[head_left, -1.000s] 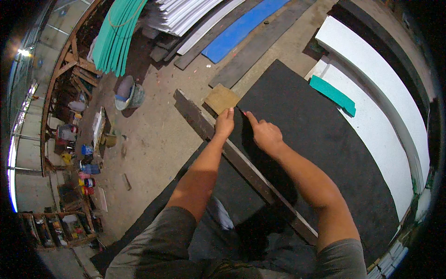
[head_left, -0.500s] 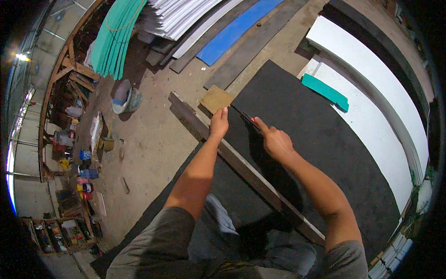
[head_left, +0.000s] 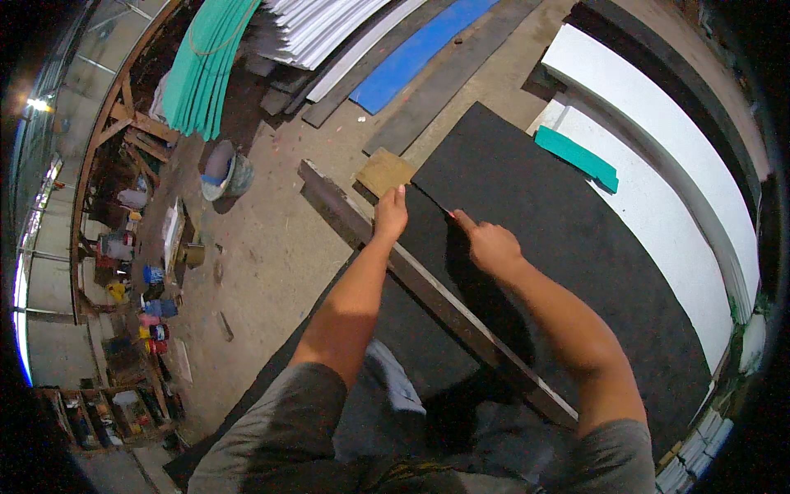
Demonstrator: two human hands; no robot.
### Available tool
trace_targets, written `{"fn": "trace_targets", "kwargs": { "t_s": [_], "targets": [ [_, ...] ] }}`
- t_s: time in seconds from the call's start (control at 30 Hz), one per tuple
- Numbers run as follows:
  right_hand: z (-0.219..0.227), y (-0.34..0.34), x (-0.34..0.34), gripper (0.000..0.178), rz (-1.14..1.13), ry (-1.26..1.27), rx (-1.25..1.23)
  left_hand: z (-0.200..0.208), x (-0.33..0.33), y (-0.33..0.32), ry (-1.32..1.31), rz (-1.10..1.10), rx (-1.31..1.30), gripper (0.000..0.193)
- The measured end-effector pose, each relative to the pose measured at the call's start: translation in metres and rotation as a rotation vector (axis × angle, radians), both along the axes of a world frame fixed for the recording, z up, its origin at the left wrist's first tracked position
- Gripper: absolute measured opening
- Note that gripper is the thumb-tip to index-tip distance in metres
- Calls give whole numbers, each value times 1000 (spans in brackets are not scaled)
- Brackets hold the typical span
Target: The person sits on the floor and uses a utility knife and a metal straightedge to cut a large black sheet into smaller rectangular pieces. They measure and mark the sheet using a green template before making precise cuts along the straightedge. The cut pieces are stacked on top of each other.
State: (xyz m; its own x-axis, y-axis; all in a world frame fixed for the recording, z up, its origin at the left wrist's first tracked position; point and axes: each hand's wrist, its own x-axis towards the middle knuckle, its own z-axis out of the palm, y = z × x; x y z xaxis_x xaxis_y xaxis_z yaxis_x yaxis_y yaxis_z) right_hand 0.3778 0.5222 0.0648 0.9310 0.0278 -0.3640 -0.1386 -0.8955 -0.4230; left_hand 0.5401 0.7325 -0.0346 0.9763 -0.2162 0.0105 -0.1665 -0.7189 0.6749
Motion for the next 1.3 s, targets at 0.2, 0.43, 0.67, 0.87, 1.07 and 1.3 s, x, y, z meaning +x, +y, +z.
{"fn": "trace_targets", "kwargs": {
  "t_s": [0.2,0.43,0.67,0.87,1.07,1.3],
  "targets": [
    [-7,-43,-89,77,-18,109,-92,18,-4,-2,14,3,-55,43],
    [-12,-74,-148,80,-112,-46,-15,61,52,-12,114,-515,205,52],
    [10,-54,-107,79,-113,-112,18,105,25,-54,-16,-848,964,68],
    [0,-28,-69,72,-38,-190,51,91,4,-39,-127,-877,815,57],
    [1,-13,-47,65,-24,-175,40,100,-4,-31,-113,-797,744,47],
    [-9,-9,-34,60,-15,-158,37,101,-4,-32,-90,-769,759,46]
  ]
}}
